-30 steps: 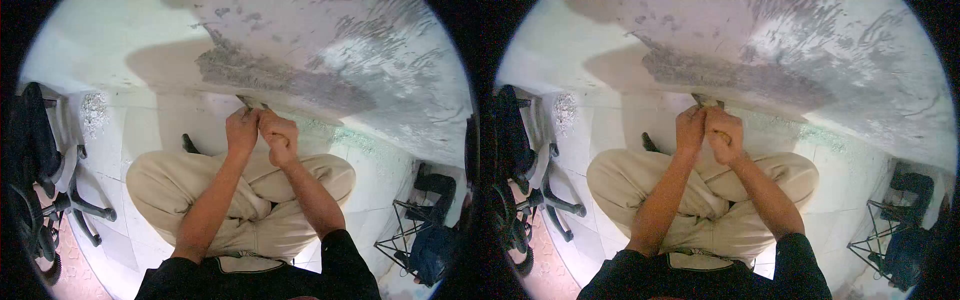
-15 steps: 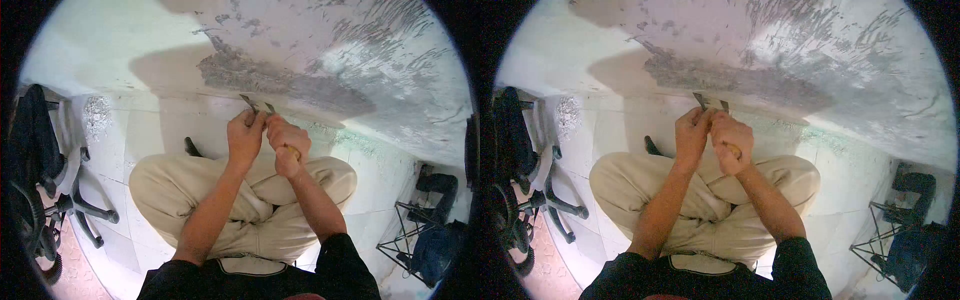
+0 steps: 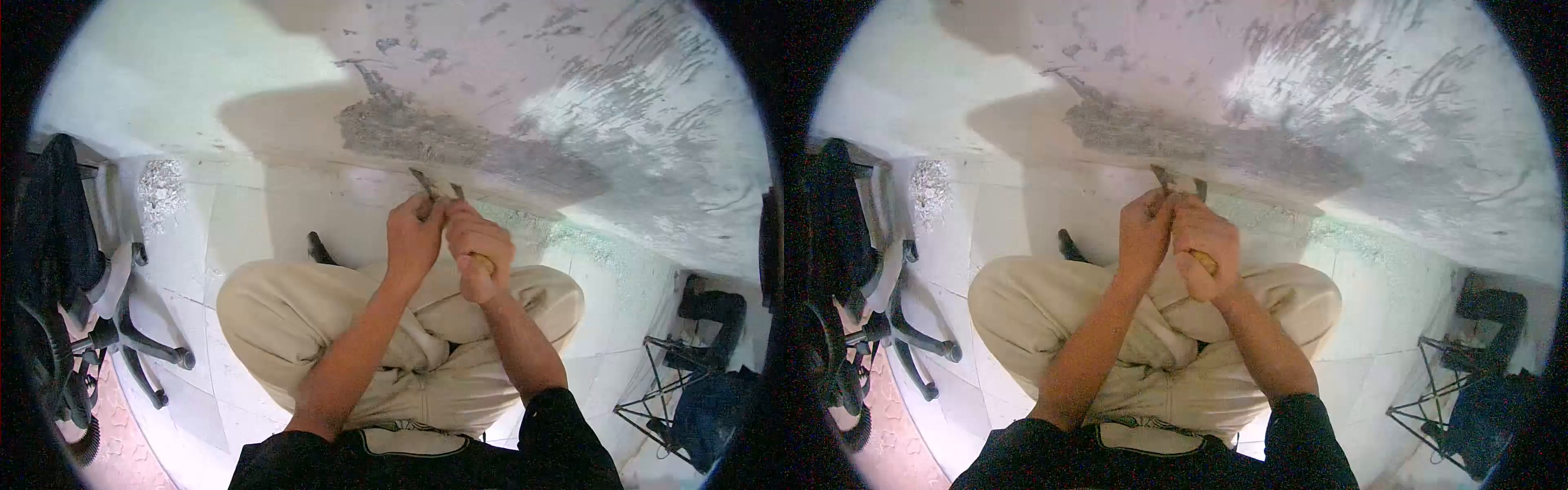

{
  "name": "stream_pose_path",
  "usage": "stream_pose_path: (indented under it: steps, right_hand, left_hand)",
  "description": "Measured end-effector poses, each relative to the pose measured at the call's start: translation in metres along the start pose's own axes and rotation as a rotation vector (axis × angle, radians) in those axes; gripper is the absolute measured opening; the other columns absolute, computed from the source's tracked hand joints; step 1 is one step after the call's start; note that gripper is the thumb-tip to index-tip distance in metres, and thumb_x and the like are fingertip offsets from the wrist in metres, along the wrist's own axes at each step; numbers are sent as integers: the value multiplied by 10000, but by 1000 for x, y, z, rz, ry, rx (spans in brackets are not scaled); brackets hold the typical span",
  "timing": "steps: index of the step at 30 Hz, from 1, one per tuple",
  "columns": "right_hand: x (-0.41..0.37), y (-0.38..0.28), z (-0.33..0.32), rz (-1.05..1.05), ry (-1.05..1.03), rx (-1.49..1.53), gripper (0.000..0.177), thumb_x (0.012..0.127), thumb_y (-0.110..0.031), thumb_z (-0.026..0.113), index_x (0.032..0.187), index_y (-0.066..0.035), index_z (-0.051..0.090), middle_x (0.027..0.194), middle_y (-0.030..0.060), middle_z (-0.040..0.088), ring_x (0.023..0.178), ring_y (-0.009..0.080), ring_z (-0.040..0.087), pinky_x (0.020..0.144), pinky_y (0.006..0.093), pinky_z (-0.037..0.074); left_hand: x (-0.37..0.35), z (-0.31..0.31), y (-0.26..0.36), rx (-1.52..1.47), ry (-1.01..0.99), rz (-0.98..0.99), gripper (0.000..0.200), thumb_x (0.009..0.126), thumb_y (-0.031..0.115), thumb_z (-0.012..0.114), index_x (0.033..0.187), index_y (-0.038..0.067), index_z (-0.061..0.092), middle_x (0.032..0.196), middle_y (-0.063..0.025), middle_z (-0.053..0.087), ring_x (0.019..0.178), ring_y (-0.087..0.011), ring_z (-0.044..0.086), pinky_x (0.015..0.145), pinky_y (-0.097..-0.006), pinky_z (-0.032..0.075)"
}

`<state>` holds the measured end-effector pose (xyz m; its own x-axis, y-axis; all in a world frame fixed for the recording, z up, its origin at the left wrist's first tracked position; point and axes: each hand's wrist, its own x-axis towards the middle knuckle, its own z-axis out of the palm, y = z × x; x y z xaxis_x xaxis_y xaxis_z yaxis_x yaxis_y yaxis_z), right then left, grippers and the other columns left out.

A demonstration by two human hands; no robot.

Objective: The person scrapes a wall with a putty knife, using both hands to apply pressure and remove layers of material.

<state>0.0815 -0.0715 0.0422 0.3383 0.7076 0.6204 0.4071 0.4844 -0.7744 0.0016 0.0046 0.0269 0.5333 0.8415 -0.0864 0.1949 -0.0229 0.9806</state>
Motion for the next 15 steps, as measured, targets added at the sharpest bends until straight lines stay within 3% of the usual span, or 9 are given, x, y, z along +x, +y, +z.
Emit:
stream_pose_path:
  steps: [3, 9, 12, 14, 15]
  right_hand:
    - [-5, -2, -1, -14, 42, 83, 193, 680, -133, 526, 552, -21, 433, 577, 91, 449, 527, 273, 421, 637, 403, 410]
    - [7, -7, 5, -17, -67, 34, 193, 706, -146, 527, 580, -19, 452, 576, 93, 444, 533, 272, 427, 639, 407, 404]
    - [-3, 11, 11, 1, 30, 31, 203, 704, -176, 538, 590, -28, 460, 575, 85, 441, 530, 259, 437, 633, 400, 398]
    - [-11, 20, 13, 207, 24, -17, 209, 708, -181, 535, 586, -30, 458, 577, 84, 444, 522, 257, 430, 611, 384, 390]
    - [-6, 15, 13, 199, 27, -18, 209, 708, -181, 535, 586, -30, 458, 577, 84, 444, 522, 257, 430, 611, 384, 390]
  left_hand:
    - [0, -1, -1, -50, -22, -13, 266, 848, 162, 585, 737, -77, 555, 599, -153, 550, 541, -168, 420, 526, -355, 384]
    - [2, -7, 2, -85, 4, -3, 268, 856, 169, 580, 752, -76, 564, 607, -162, 565, 547, -185, 482, 540, -355, 400]
    - [11, -11, -16, 8, -45, -40, 267, 861, 172, 569, 757, -74, 566, 631, -178, 575, 552, -222, 499, 555, -372, 408]
    - [13, -9, -22, 127, -84, -46, 266, 864, 171, 562, 758, -73, 566, 649, -191, 583, 554, -251, 504, 563, -384, 411]
    - [8, -8, -20, 91, -58, -33, 265, 864, 167, 557, 754, -74, 561, 663, -208, 581, 559, -285, 507, 568, -398, 410]
